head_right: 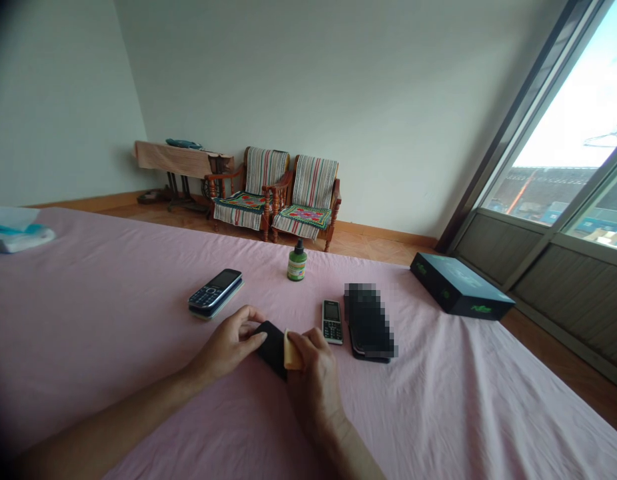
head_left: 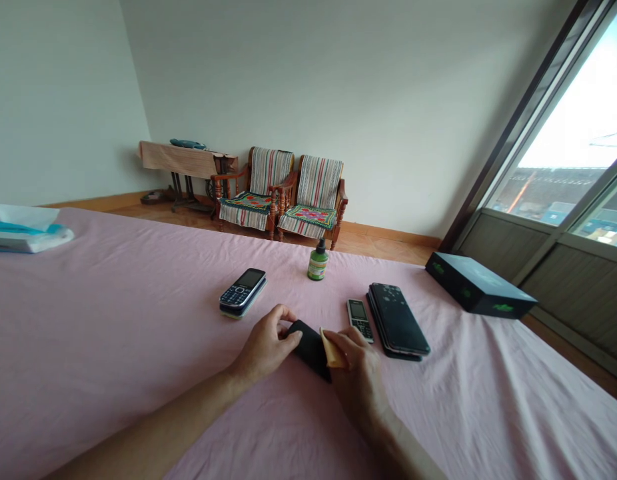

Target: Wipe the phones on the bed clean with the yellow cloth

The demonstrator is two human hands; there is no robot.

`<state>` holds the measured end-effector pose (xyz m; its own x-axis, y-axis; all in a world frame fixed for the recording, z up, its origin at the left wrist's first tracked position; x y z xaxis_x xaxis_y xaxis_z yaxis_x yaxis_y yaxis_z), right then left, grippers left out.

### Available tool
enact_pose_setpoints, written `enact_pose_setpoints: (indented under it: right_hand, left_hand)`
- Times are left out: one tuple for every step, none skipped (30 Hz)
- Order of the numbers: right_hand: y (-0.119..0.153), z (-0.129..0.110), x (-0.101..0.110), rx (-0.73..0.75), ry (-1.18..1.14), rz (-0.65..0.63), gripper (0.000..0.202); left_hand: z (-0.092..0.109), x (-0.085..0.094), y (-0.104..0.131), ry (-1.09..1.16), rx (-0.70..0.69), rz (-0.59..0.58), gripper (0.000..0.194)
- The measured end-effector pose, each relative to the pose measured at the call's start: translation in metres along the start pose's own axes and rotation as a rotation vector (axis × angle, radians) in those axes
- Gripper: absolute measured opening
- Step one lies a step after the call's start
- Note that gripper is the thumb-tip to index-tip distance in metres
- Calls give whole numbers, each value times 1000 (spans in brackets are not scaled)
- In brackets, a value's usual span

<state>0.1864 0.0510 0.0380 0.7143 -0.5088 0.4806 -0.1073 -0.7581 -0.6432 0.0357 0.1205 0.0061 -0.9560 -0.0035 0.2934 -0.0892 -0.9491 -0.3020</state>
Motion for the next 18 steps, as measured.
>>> enact_pose_setpoints:
  right_hand:
    - [0,0,0,-4,-5,0,48]
    - [-1,1,0,-7,-10,3,48]
    - [-1,1,1,-8,-14,7,47]
    - [-1,1,1,-9,-17,11,46]
    - [-1,1,1,-10,-19,16,44]
    - [-1,1,1,-12,-20,19,43]
    - [-1,1,1,-14,-22,22,42]
    - [-1,2,2,-16,-23,23,41]
    - [-1,2,2,-17,-24,22,40]
    - [-1,3,3,-17,-25,23,40]
    - [-2,4,4,-18,-26,27,39]
    - [-3,5,6,-19,-24,35,39]
    - [-3,6,8,-20,-23,44,39]
    - [-4,7,10,-21,-22,56,39]
    - [-5,8,12,-23,-20,70,38]
    - [-6,9,14,-26,-20,80,37]
    - [-6,9,15,-28,-20,87,37]
    - [-7,10,16,-29,-21,92,36]
  left_hand:
    - [0,-1,0,-2,9,-7,23]
    - [1,-1,1,-4,14,-14,30]
    - [2,-1,2,-4,19,-25,37]
    - [4,-1,3,-9,18,-48,43]
    - [8,-2,4,-23,7,-80,48]
    - [12,-3,5,-46,-14,-116,52]
    - [17,-4,6,-87,-55,-152,55]
    - [22,-5,7,-132,-98,-180,58]
    - [25,-5,8,-175,-136,-206,60]
    - [28,-6,9,-215,-166,-225,61]
    - [30,-6,9,-246,-186,-236,60]
    - [31,-6,9,-275,-201,-241,57]
    - [31,-6,9,-305,-216,-235,53]
    - [32,-5,8,-339,-234,-215,48]
    - [33,-4,7,-376,-251,-178,43]
    - [33,-1,6,-417,-265,-129,38]
    - [33,2,5,-460,-276,-75,33]
    - [33,5,5,-501,-284,-22,30]
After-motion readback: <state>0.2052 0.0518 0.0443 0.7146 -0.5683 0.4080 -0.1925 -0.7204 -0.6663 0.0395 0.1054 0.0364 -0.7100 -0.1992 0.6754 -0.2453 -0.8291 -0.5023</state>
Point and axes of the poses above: each hand's wrist, its own y-axis away from the middle knuckle, its own x-axis out of the back of the hand, z = x × y, the point moved 9 cm from there along -y, towards the middle knuckle, and after that the axes turned 9 degrees about z, right-handed, at the moved point
